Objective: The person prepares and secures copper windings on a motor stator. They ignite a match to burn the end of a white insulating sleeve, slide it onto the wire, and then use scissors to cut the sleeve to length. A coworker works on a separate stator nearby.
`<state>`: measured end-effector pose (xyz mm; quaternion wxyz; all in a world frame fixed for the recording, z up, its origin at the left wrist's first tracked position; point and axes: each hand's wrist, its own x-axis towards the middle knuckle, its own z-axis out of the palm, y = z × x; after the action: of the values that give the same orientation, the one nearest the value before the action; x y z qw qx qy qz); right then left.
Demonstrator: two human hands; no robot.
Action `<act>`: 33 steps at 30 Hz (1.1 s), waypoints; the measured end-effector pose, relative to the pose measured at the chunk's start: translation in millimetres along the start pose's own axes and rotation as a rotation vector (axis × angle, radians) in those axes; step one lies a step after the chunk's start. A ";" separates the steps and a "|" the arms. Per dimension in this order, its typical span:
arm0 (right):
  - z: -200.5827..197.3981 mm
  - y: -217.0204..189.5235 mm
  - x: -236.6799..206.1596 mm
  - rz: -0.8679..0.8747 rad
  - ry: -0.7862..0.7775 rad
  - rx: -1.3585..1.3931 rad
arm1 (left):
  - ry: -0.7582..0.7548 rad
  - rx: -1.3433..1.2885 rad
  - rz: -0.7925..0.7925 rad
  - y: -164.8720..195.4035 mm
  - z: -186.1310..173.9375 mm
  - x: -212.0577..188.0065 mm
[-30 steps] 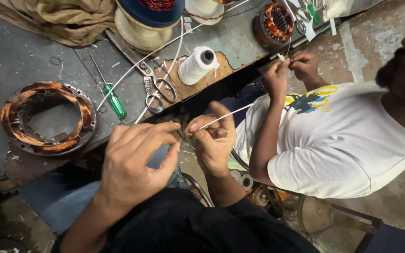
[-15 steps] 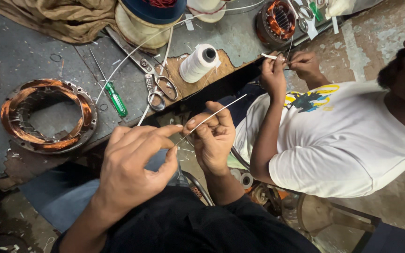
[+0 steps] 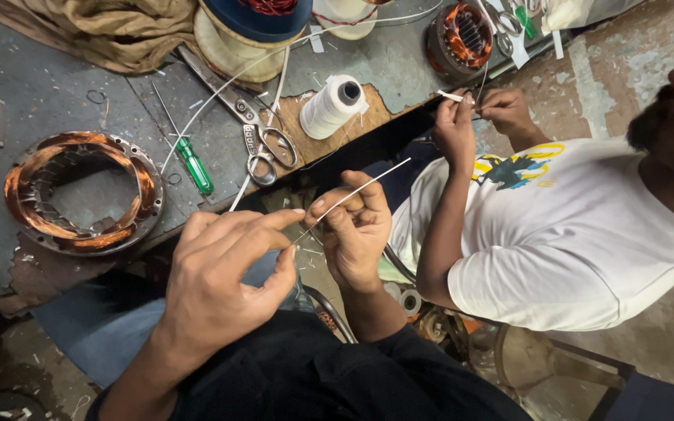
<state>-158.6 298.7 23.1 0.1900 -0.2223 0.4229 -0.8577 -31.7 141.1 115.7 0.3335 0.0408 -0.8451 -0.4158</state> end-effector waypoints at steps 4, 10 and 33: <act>-0.5 0.9 0.7 -0.018 -0.025 -0.001 | 0.007 -0.001 0.001 -0.4 0.7 -0.1; -0.9 1.3 0.1 -0.008 -0.020 0.022 | 0.002 -0.009 0.001 -0.5 0.9 -1.1; -2.4 1.7 1.4 0.020 -0.024 0.043 | 0.012 0.000 -0.001 0.4 1.1 -0.5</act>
<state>-160.8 298.5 20.8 0.2083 -0.2243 0.4040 -0.8620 -31.8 142.2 115.2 0.3383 0.0436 -0.8431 -0.4158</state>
